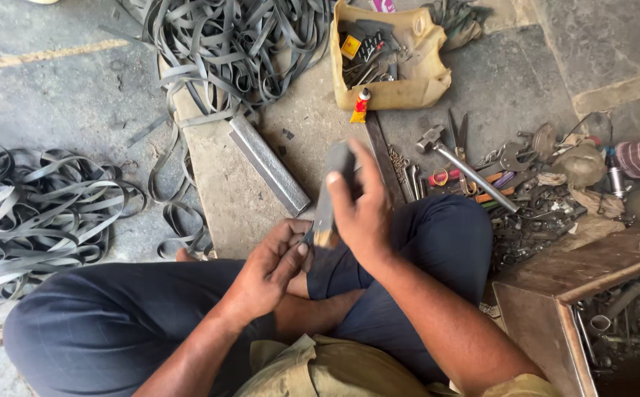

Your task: The person sits on the floor and repairs bicycle tires by cutting rubber strips, applying glue, and pressing them onto the tire. The person uses a hammer, a metal file, and a tube of glue to complete the repair.

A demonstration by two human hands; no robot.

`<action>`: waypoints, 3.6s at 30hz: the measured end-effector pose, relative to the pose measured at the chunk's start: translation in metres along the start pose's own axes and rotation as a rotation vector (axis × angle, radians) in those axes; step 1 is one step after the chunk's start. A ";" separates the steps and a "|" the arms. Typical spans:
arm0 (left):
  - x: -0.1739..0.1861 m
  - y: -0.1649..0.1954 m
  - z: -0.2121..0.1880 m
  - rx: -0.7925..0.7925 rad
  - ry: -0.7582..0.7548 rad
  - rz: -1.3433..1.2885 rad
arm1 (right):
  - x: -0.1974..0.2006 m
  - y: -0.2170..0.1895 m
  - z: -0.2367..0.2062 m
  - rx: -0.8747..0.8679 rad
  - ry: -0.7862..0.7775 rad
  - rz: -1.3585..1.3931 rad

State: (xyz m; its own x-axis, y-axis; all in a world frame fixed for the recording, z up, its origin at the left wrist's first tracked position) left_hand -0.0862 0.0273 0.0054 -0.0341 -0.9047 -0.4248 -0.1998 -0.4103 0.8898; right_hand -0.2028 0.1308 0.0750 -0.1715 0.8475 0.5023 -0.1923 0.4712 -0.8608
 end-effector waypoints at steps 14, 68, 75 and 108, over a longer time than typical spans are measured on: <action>0.012 -0.010 -0.002 0.019 0.085 0.042 | 0.013 0.001 0.000 -0.041 0.088 0.069; 0.008 0.003 -0.011 -0.006 0.015 0.039 | 0.019 -0.027 -0.009 0.157 0.056 -0.109; 0.005 0.000 -0.002 -0.019 -0.010 0.024 | 0.000 -0.038 -0.033 0.183 -0.138 -0.083; 0.022 -0.001 0.004 0.035 0.163 0.175 | -0.045 0.049 -0.020 -0.090 -0.338 0.416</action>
State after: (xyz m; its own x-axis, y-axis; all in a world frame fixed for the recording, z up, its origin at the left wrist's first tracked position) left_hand -0.0907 0.0081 -0.0055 0.0864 -0.9694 -0.2299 -0.2387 -0.2442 0.9399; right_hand -0.1852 0.1207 0.0081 -0.5197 0.8481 0.1031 0.0396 0.1444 -0.9887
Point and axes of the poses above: each hand's wrist, its own z-axis towards the middle knuckle, its own x-axis out of the back of the hand, y = z × x, the point moved 9 cm from there along z, towards the middle knuckle, and after that the axes turned 2 degrees about x, right-handed, at the moved point
